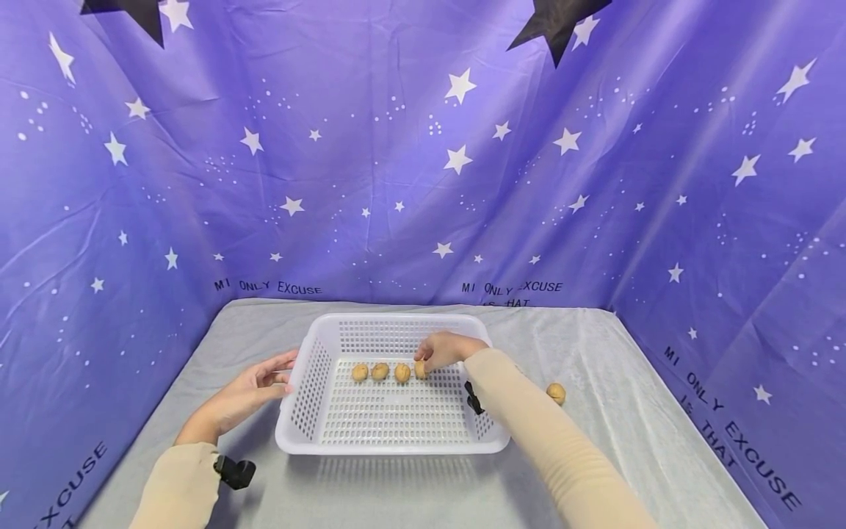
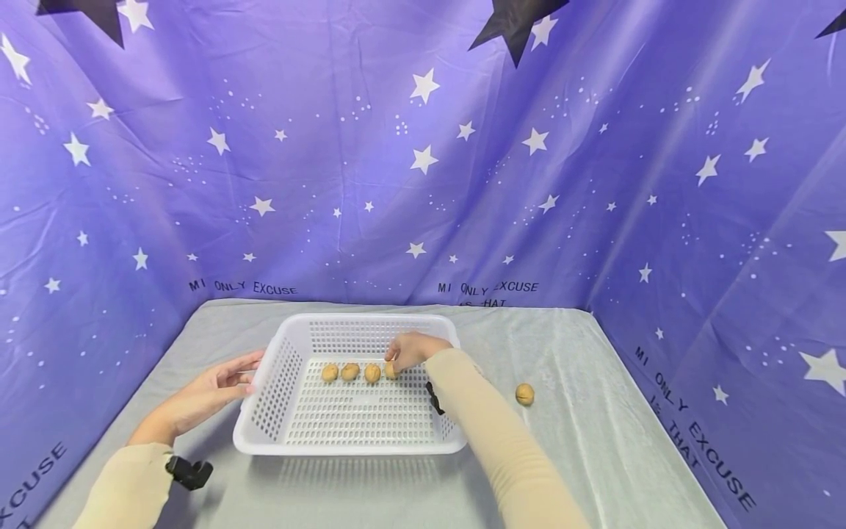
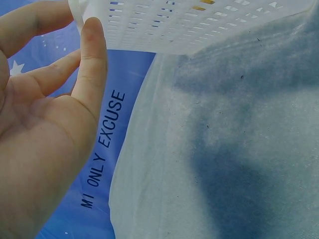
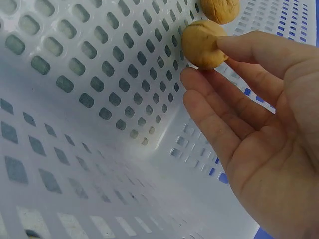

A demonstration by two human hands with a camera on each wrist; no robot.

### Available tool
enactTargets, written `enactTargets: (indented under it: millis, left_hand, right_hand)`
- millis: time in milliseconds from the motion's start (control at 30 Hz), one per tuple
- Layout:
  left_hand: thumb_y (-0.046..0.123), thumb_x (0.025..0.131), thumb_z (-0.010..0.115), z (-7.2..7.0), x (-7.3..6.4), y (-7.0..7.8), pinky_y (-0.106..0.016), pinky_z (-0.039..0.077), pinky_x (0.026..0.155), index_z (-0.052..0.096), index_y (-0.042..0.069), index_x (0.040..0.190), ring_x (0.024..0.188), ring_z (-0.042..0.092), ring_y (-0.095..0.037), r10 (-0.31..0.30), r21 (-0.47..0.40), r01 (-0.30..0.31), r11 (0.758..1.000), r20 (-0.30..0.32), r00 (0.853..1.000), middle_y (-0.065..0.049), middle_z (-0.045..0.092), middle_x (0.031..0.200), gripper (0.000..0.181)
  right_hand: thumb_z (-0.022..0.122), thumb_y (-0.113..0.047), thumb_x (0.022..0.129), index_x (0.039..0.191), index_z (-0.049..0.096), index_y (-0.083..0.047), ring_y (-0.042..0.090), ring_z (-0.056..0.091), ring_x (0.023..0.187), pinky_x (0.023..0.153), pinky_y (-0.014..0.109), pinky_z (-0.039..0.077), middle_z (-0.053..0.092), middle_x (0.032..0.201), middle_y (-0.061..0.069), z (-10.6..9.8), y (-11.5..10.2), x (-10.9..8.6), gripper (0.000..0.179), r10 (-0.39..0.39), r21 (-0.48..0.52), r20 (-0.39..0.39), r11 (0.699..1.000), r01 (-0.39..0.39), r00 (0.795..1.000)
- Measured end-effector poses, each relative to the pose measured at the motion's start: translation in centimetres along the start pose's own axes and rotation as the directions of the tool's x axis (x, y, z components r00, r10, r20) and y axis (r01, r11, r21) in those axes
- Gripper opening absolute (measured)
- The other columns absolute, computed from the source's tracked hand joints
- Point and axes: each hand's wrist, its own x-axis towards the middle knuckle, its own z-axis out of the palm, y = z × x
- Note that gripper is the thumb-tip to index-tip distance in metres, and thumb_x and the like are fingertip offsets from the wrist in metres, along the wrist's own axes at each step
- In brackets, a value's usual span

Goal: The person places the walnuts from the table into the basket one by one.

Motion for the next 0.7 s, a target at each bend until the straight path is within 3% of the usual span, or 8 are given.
enactTargets:
  millis: [367, 700]
  left_hand:
    - [0.001, 0.095, 0.064, -0.1, 0.1, -0.2, -0.027, 0.049, 0.091, 0.025, -0.007, 0.154, 0.112, 0.057, -0.016, -0.011, -0.001, 0.011, 1.0, 0.004, 1.0, -0.032, 0.035, 0.147, 0.072]
    - [0.002, 0.094, 0.065, 0.0, 0.0, -0.1, -0.026, 0.049, 0.09, 0.026, -0.006, 0.155, 0.112, 0.057, -0.016, -0.01, 0.013, 0.01, 1.0, -0.005, 1.0, -0.031, 0.035, 0.147, 0.072]
  right_hand:
    - [0.072, -0.026, 0.092, 0.13, 0.067, -0.014, 0.024, 0.057, 0.121, 0.104, 0.045, 0.043, 0.065, 0.127, 0.003, -1.1, -0.2, -1.2, 0.039, 0.053, 0.014, 0.001, 0.998, -0.053, 0.999]
    - [0.068, -0.021, 0.095, 0.132, 0.065, -0.011, 0.024, 0.059, 0.118, 0.102, 0.047, 0.044, 0.065, 0.128, 0.008, -4.8, -0.1, -3.9, 0.038, -0.041, 0.037, -0.059, 0.998, 0.044, 0.997]
